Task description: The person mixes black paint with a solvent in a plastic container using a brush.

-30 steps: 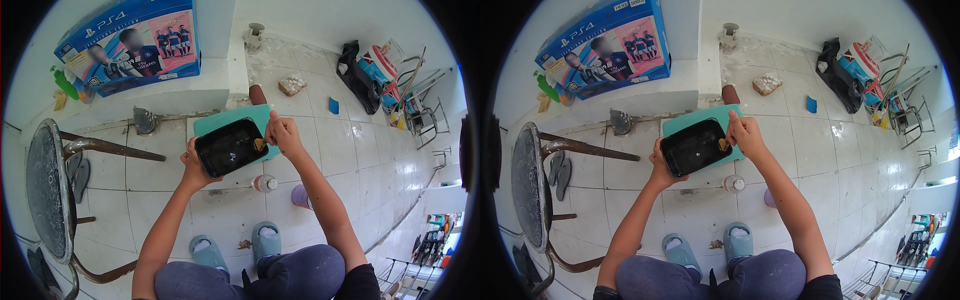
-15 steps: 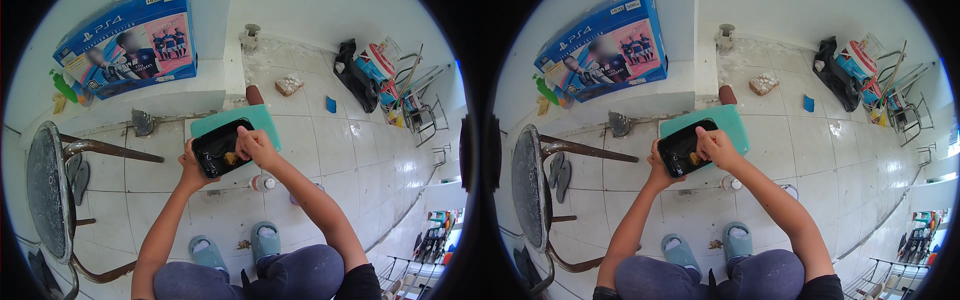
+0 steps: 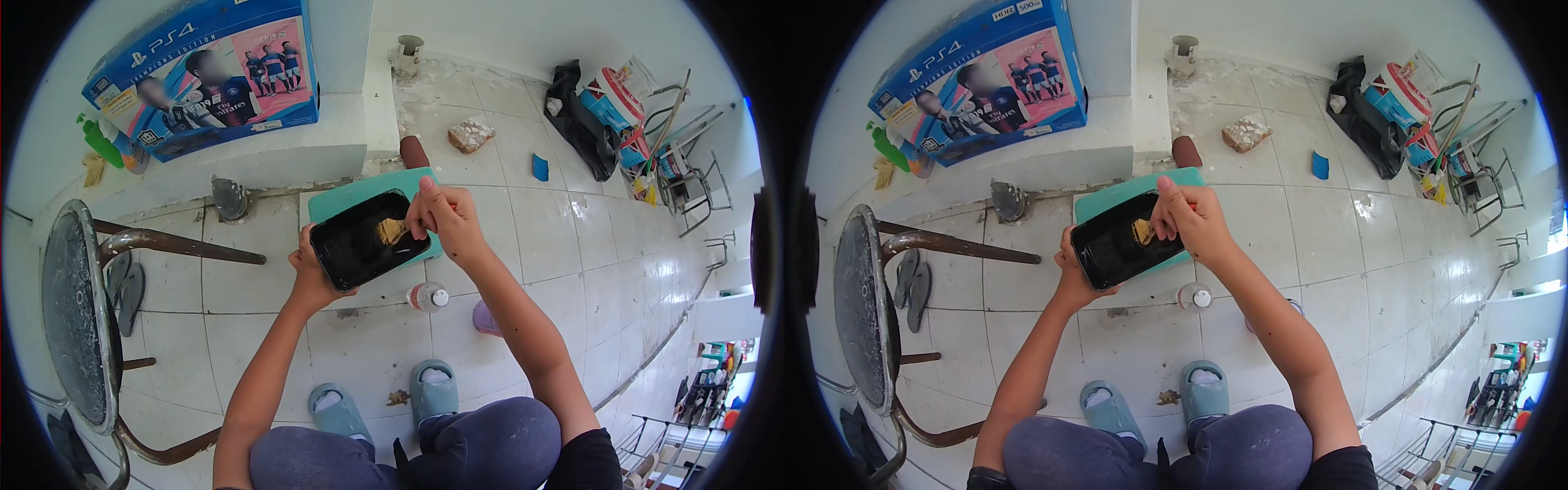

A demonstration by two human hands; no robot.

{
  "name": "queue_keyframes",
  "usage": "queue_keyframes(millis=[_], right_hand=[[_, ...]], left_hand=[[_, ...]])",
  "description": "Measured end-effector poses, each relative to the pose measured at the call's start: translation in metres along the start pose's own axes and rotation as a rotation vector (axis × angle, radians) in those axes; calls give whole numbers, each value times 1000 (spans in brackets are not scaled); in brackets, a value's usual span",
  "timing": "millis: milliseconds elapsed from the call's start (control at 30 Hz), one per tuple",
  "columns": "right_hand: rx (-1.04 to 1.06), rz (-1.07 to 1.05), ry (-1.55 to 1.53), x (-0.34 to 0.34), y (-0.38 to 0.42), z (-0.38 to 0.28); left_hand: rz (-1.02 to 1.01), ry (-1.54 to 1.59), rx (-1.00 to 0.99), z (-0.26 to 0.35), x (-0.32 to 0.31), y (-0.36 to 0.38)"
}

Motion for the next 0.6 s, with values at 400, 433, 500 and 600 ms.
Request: queue_keyframes(millis=[400, 433, 500, 600], right_hand=[[140, 24, 72, -3, 6, -29], [174, 46, 135, -2, 6, -29], [153, 45, 130, -3, 6, -32], [147, 48, 176, -9, 8, -33]], left_hand=[[16, 9, -13, 1, 3, -2], [17, 9, -12, 1, 3, -2], [-38, 38, 19, 2, 5, -4], [-82, 26, 57, 7, 9, -5]])
Point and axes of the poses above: each hand's wrist, its own y-axis away from the middle knuckle, its own x-axis out of the back of the hand, z = x × y, the point moved 2 cm from there along -y, towards the middle knuckle, and after that the axes turned 6 degrees about -x, right-handed, at the moved point
